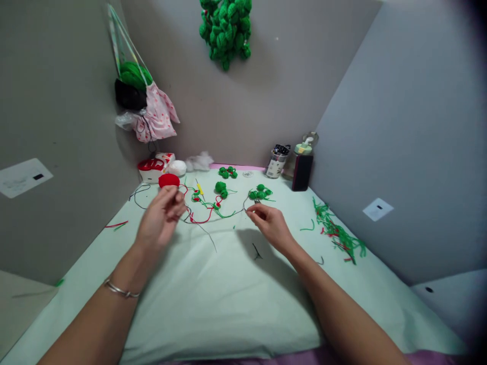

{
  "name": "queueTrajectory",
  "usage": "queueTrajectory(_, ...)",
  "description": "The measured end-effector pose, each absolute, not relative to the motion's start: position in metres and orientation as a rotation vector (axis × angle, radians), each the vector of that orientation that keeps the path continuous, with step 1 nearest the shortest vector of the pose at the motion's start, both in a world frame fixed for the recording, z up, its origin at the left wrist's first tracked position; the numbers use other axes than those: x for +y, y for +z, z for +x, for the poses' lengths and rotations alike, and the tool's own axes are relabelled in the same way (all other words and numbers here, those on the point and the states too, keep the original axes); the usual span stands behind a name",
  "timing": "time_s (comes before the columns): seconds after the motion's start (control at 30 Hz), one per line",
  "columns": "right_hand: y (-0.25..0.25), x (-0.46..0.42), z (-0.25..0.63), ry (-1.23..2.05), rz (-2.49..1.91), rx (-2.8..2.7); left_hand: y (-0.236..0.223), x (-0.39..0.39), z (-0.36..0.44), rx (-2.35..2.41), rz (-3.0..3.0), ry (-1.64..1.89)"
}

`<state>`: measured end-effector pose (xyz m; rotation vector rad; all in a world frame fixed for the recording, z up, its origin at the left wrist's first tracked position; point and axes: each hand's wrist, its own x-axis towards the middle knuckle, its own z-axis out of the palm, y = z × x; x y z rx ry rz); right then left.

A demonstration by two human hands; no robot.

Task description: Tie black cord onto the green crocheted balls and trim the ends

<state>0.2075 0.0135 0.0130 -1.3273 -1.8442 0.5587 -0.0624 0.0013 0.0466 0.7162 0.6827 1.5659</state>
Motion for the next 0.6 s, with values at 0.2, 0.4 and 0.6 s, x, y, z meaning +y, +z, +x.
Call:
queueTrajectory(0.2,0.024,-0.013,0.189,0.678,-1.074,-2.078,0.025,-0.019,-0.018,0.744,1.305,0.812)
queueTrajectory(0.4,0.036,-0.005,0.203,0.982,-0.964,-1.703,0.02,-0.015,-0.024,0.744,1.524,0.54)
queueTrajectory(0.6,0.047,0.016,0.233,1.296,-0.757,-1.056,0.023,-0.012,-0.029,0.689,1.625,0.263)
